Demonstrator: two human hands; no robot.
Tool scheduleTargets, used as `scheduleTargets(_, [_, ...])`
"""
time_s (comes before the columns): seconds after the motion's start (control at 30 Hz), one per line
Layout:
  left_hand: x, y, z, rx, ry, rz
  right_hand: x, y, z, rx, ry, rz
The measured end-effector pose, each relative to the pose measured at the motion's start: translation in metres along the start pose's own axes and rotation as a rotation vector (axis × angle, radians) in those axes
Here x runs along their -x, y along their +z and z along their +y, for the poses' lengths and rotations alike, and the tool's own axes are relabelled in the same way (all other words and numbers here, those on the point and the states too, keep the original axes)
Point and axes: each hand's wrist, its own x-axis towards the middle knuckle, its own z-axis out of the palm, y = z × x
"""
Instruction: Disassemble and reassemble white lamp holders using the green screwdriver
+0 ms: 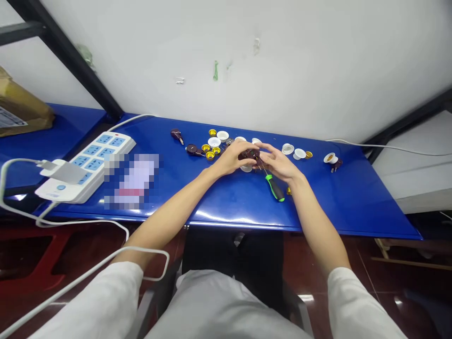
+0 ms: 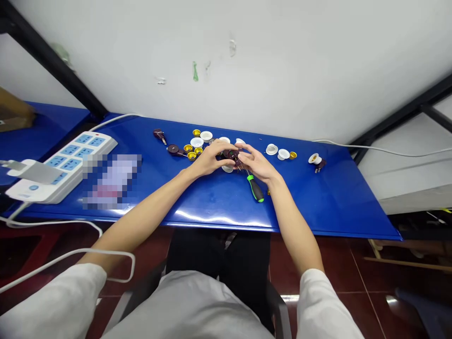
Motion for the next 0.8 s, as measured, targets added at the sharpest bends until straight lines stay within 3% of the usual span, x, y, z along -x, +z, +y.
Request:
scheduleTargets(0.1, [0.000,0.000,-0.001,-0.008,-0.015,0.015,-0.002,-0.006,0.002,0.076,-0.022,0.007])
scheduleTargets(0.23, [0.000,-0.003,-0.005,-0.013,-0.052,0.049,-0.008,-0.035,0.008,0.488,-0.218,0.346])
scheduleTargets(0.3, [0.000,-0.006,-0.007,-0.011,-0.075,0.055,-0.012,-0.050,0.012,0.736,-0.270,0.452])
scheduleTargets(0.43, [0.000,-0.008,-0.009,-0.015,-0.102,0.037,-0.021,-0.063,0.025,0.895,-0.277,0.413])
scheduleTargets(0.8, [0.000,-0.010,-0.001,-0.027,-0.154,-0.009,-0.040,-0.055,0.037,1.065,-0.236,0.339])
